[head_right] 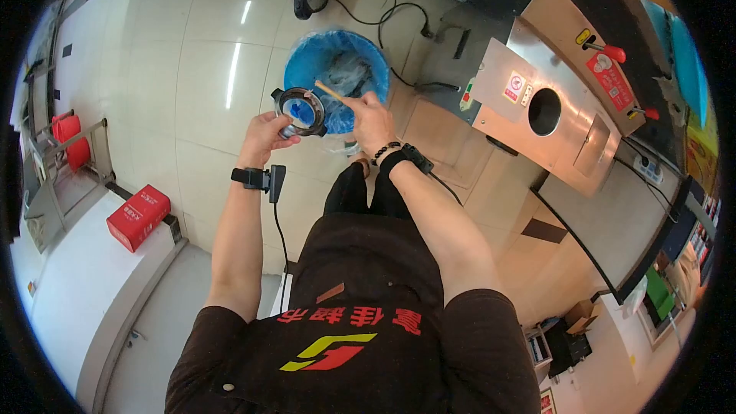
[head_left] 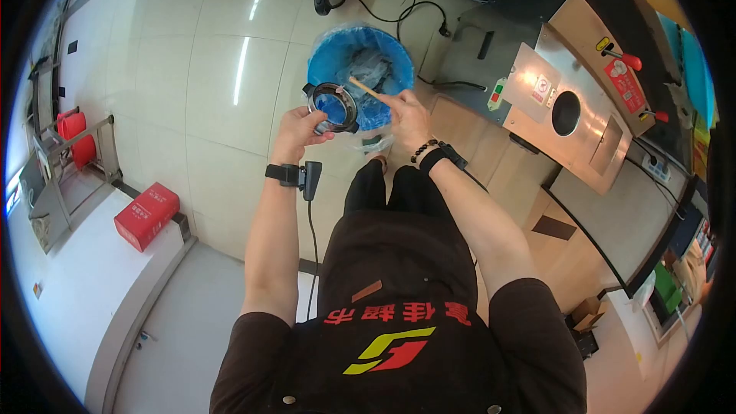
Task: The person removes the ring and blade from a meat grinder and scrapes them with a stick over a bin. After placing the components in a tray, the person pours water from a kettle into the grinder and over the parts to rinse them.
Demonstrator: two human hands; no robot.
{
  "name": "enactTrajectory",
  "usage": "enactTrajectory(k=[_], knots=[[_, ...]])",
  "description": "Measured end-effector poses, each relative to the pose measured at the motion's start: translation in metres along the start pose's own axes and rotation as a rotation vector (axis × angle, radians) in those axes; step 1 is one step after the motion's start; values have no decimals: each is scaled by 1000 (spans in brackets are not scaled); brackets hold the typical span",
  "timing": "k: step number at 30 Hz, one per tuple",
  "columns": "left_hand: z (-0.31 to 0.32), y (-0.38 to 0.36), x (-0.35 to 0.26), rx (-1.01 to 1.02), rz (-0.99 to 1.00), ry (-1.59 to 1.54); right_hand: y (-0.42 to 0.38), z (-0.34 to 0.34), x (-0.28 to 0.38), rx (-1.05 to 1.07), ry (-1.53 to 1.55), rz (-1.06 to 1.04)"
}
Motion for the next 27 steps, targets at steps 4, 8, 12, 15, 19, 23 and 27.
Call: enactTrajectory(k=[4,8,12,15,19,23,27], knots=[[1,2,10,-11,22,-10,-9,25,-1,112,-7,-8],[5,1,8,-19,14,-8,-8,36,0,167,-126,46],[5,-1,5,2,18,11,-9,37,-1,157,-152,46],[6,0,3,-6,7,51,-8,35,5,160,-206,-37],[7,-3,0,-11,2,80,-2,34,11,81,-179,-59],[8,-4,-2,9,-15,-32,-3,32,8,19,-129,-104],[7,3,1,69,-37,-202,-6,21,4,-79,-108,-78]])
Point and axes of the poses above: each hand's wrist, its own y-axis towards the middle knuckle, its own z-axis out of the palm, x = y × z, the point moved 6 cm from there along y, towards the middle knuckle, and after that the axes turned 9 degrees about y, right-handed, at the moved point
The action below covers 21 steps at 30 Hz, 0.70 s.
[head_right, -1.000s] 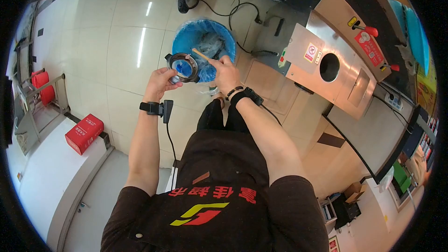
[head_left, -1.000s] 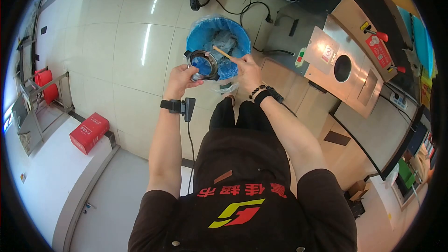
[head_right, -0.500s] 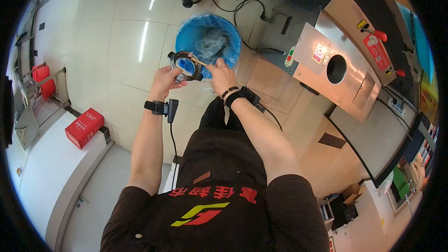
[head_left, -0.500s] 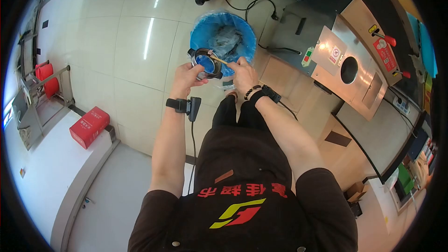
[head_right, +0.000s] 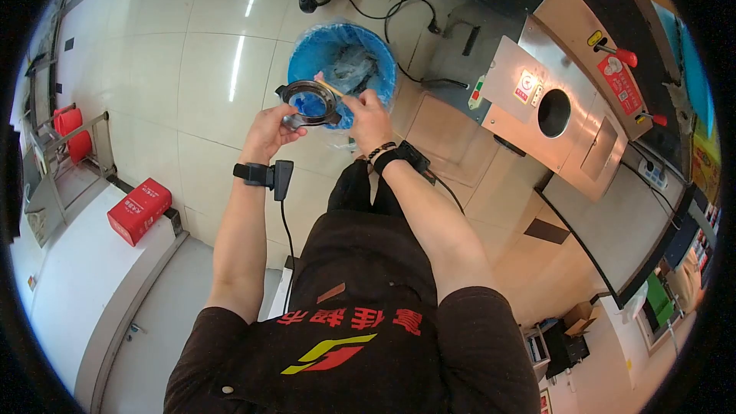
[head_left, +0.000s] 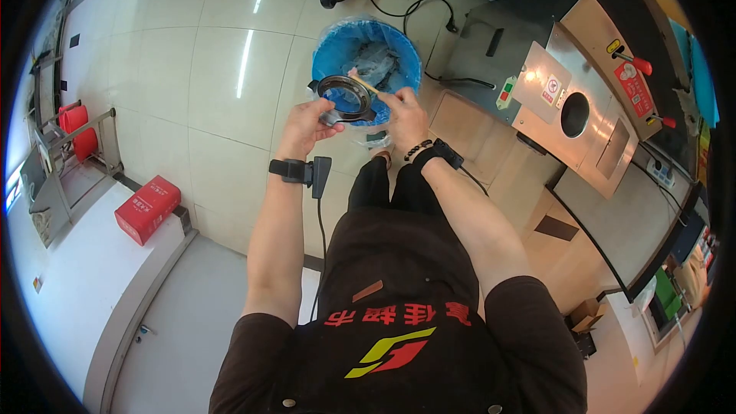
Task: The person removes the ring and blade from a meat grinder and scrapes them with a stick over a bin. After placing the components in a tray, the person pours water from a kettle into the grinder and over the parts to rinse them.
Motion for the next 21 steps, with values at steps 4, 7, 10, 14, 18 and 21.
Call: enactTrajectory(k=[4,7,10,14,18,21], knots=[[-3,4,7,-22,-13,36,2,-4,-18,-11,211,142],[-7,10,18,-95,3,160,8,4,-37,-25,136,73],[-11,18,29,-143,49,193,14,21,-81,-56,100,98],[-21,24,45,-233,101,190,-24,70,-218,258,-170,348],[-24,31,62,-239,156,140,-27,63,-207,309,-228,443],[-21,39,68,-240,170,123,-20,63,-209,265,-85,474]])
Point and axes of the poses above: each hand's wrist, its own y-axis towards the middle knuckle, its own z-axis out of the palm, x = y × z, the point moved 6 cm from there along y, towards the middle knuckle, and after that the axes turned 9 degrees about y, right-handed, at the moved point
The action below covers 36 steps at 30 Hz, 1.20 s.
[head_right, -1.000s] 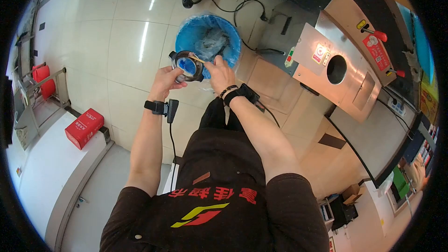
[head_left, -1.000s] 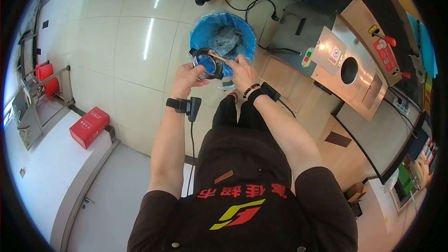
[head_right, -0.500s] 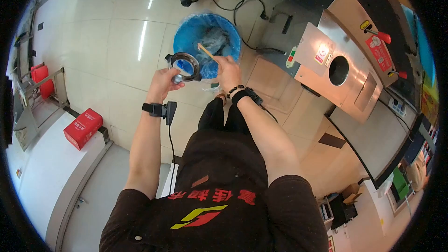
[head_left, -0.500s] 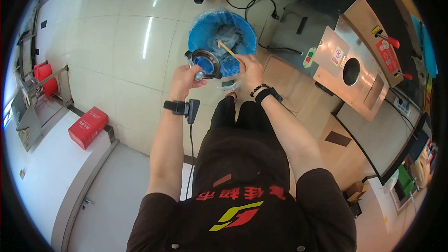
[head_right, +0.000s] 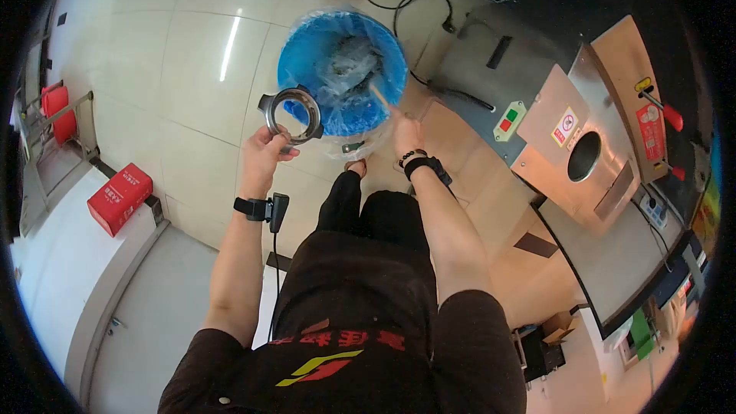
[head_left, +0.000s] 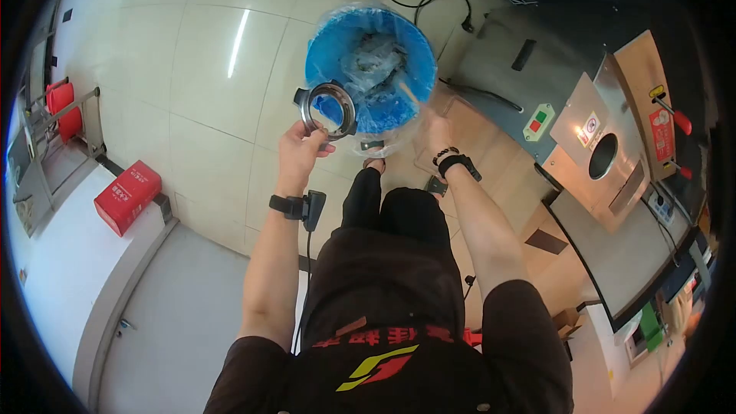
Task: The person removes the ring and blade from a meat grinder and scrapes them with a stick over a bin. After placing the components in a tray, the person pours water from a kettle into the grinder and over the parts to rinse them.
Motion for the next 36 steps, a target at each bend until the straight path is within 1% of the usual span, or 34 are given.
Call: enactTrajectory(k=[1,3,4,5,7,8,10,12,13,15,16,17,18,19,20,21,22,24,25,27,28,30,31,33,34,36], knots=[[1,1,4,4,6,-12,8,7,-11,8,0,-3],[2,0,9,11,16,-23,9,15,-14,44,-236,-156],[4,3,5,20,44,-40,5,14,-13,46,-127,-168],[5,7,3,17,55,-42,8,12,-11,40,-128,-177],[3,3,2,-7,104,-3,-3,-15,27,-76,30,-50],[3,1,4,-6,98,1,-12,-22,41,-55,194,-18],[4,6,1,-31,140,-26,-41,-30,83,14,465,-86],[3,4,-1,-29,154,-20,-64,-19,103,112,658,-231],[2,4,-4,-30,171,-14,-73,-22,113,105,657,-228],[1,-1,-10,-5,200,-8,-86,-27,136,236,608,-220],[1,-3,-14,8,228,-1,-86,-32,144,229,606,-220],[0,-5,-17,12,230,-1,-84,-31,149,291,590,-171],[2,-7,-19,59,230,-30,-83,-30,153,353,575,-122],[3,-8,-23,106,231,-58,-80,-32,161,348,578,-122],[3,-11,-26,109,233,-55,-78,-31,169,392,606,-128],[5,-15,-31,139,228,-105,-77,-31,175,435,633,-133],[8,-19,-35,169,223,-156,-75,-35,176,429,633,-132],[8,-23,-37,180,233,-166,-73,-39,180,449,490,-207],[7,-25,-39,182,242,-173,-73,-41,180,448,487,-207],[6,-28,-44,191,246,-182,-75,-46,186,418,404,-358],[6,-29,-46,201,252,-190,-72,-48,186,419,402,-358],[4,-29,-45,208,262,-175,-69,-53,191,442,234,-479],[3,-30,-44,214,272,-158,-68,-56,192,443,233,-479],[0,-30,-42,203,278,-141,-69,-61,196,478,85,-509],[-2,-30,-41,191,284,-123,-73,-69,206,480,83,-509],[-3,-30,-38,160,278,-94,-83,-78,221,461,-323,-557]])
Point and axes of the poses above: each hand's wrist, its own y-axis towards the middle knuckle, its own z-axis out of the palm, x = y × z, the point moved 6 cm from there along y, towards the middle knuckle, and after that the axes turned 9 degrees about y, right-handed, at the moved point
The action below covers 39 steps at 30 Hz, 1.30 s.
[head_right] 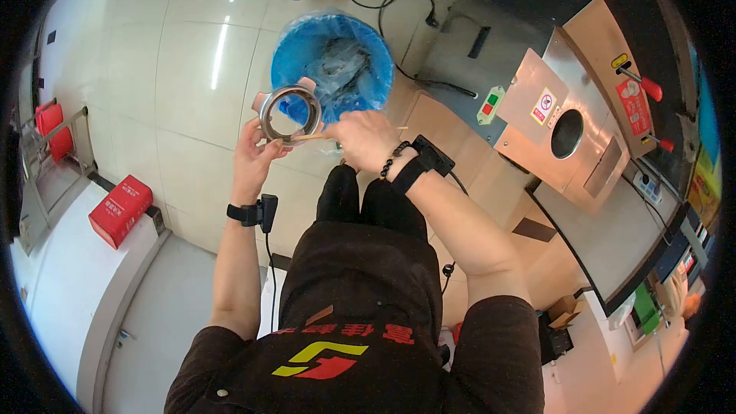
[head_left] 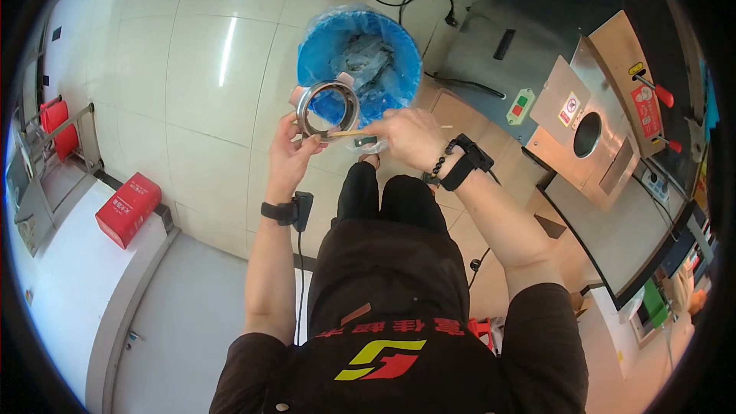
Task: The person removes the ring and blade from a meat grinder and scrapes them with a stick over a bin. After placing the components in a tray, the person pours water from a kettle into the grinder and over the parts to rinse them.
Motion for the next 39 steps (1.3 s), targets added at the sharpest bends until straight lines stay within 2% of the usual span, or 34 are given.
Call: enactTrajectory(k=[3,7,11,13,16,26,33,37,39], knots=[[0,0,9,-63,-5,86,0,7,-2,-64,-177,-4],[-1,7,15,-179,-57,267,1,21,-16,-114,-228,21],[0,19,15,-197,-112,319,-3,30,-29,-221,-96,109],[3,23,23,-113,-310,231,-4,38,-37,-253,-55,128],[5,28,19,-89,-365,258,-6,46,-47,-346,-28,152],[8,38,10,6,-451,212,-2,71,-78,-611,326,158],[7,38,16,-16,-507,78,-4,54,-77,-801,544,103],[1,40,30,-37,-537,142,12,61,-109,-804,664,151],[-2,39,36,-46,-518,137,24,84,-145,-595,428,366]])
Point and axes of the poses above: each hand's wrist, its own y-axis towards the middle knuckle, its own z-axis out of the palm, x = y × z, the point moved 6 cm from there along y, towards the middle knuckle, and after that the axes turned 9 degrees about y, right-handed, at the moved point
